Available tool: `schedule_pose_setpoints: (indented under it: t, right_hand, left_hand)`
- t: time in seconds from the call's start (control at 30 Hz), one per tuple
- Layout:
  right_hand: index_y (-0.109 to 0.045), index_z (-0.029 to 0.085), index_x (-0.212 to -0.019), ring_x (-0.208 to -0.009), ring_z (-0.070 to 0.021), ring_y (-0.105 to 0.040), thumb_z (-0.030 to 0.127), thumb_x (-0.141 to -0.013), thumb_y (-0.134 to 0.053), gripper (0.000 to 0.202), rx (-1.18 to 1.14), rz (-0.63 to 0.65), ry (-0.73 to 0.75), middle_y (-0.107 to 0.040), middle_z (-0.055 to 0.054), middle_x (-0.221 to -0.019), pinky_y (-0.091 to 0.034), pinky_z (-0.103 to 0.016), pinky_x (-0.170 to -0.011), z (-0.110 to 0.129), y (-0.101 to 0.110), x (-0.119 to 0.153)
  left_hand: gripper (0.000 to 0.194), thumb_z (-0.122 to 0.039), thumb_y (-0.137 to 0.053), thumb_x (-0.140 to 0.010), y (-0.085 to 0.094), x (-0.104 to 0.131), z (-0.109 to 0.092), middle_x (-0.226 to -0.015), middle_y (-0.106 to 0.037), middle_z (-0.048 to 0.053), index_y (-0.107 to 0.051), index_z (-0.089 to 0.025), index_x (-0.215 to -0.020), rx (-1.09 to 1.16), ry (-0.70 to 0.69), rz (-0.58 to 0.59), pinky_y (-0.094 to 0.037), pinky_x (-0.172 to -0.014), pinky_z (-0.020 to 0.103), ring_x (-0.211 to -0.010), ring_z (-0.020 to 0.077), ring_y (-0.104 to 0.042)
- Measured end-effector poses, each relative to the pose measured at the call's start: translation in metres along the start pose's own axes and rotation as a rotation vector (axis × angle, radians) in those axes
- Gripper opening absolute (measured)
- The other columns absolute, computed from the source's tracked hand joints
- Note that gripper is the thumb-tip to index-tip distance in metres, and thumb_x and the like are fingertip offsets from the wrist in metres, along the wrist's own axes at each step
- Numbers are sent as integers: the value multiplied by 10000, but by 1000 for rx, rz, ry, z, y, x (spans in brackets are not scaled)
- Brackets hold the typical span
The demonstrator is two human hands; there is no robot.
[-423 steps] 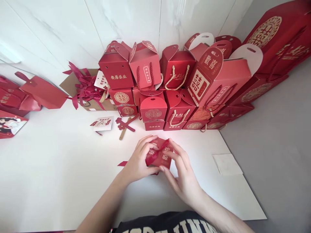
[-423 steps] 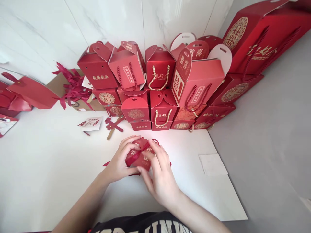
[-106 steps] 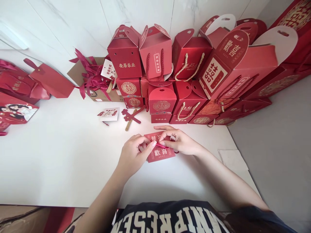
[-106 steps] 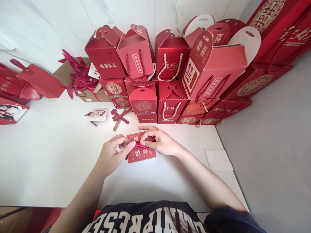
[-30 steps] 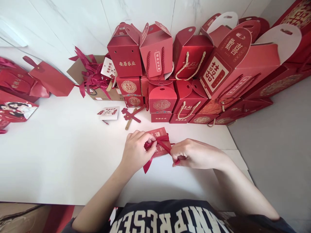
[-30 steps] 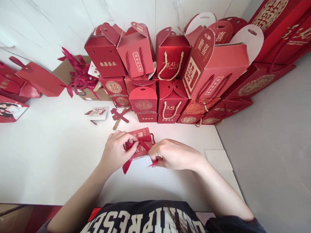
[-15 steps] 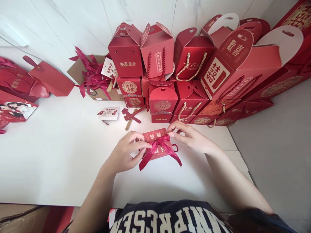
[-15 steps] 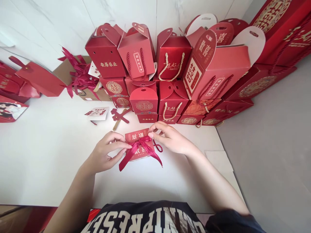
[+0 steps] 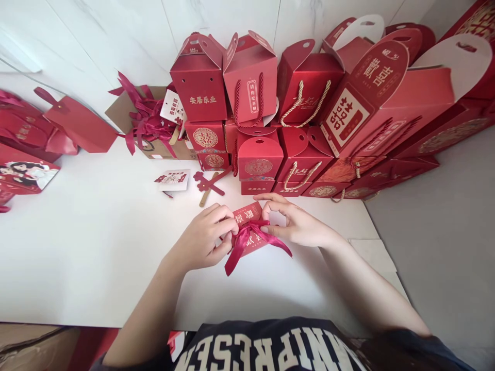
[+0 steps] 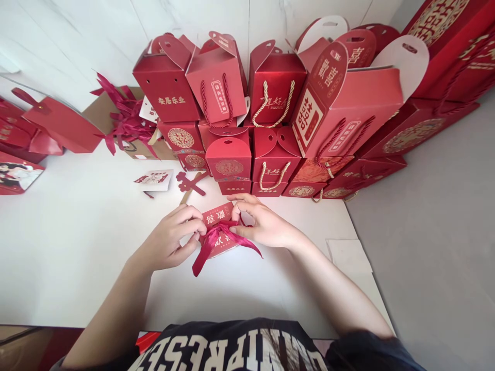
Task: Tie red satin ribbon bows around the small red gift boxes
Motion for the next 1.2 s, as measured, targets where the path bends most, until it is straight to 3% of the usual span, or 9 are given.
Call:
schedule_pose_setpoints:
  t: [0.17,0.3,0.5,0.63,0.77,1.0,1.13,1.2]
  right_hand:
    - [-593,223,-886,-1369,-237,-411,331,-848,-682,145,-31,-22,-10,-463,-73,-1422,-309,-444,-1136,-2,-1,-1]
    - [-585,216,-848,-1360,-222,-426,291,-873,-651,103,-85,-40,18,-488,-67,-1406,-323,-432,-1130,0,-1,-3]
    - [-609,230,-903,-1373,-243,-406,318,-829,-704,150,-135,3,-24,-455,-69,-1452,-301,-477,-1139,-8,-9,-3]
    - [-602,228,-853,-1391,-228,-388,207,-834,-672,76,-202,30,-10,-448,-59,-1458,-323,-450,-1131,-10,-13,-4]
    - [-619,243,-914,-1413,-236,-356,145,-802,-681,162,-212,41,14,-425,-54,-1479,-317,-460,-1140,-6,-13,-3]
    - [-625,235,-889,-1415,-212,-352,42,-816,-582,211,-159,85,116,-474,-38,-1434,-288,-461,-1160,6,-13,-2]
    - [-637,239,-926,-1450,-248,-284,196,-797,-720,159,-115,175,106,-411,-47,-1493,-320,-467,-1142,12,-18,0]
    - [-654,229,-864,-1445,-254,-293,290,-806,-738,119,-96,144,100,-432,-49,-1476,-317,-467,-1143,14,-16,0]
  left_hand:
    - [42,-199,-568,-865,-7,-1,12,-892,-520,37,-585,-182,-830,187,75,12,-441,-752,328,-814,166,-502]
    - [126,-227,-549,-899,-15,3,28,-898,-487,26,-594,-185,-788,386,165,-8,-449,-759,307,-799,145,-515]
    - [148,-221,-545,-885,-13,2,34,-936,-461,37,-618,-191,-760,373,146,-95,-427,-868,347,-911,179,-494]
    - [118,-230,-607,-842,-15,1,34,-1097,-497,65,-556,-181,-748,370,164,-145,-394,-994,402,-1060,218,-504]
    - [210,-235,-668,-809,-24,0,33,-1332,-462,76,-502,-177,-693,420,187,-106,-370,-1065,427,-1247,261,-448]
    - [227,-235,-690,-807,-32,0,37,-1395,-455,61,-530,-169,-662,652,199,-71,-410,-1055,435,-1246,273,-496]
    - [220,-280,-683,-820,-35,1,39,-1408,-449,68,-588,-166,-657,744,204,-55,-429,-1042,456,-1233,294,-514]
    - [197,-283,-668,-832,-35,1,40,-1416,-443,72,-607,-171,-683,756,211,-53,-422,-1051,467,-1235,292,-517]
Point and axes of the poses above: each hand's wrist, its own x-axis away from the middle knuckle, its own y-axis out of the back of the hand, z = x × y, the point moved 10 cm from there along -x, towards the middle knuckle
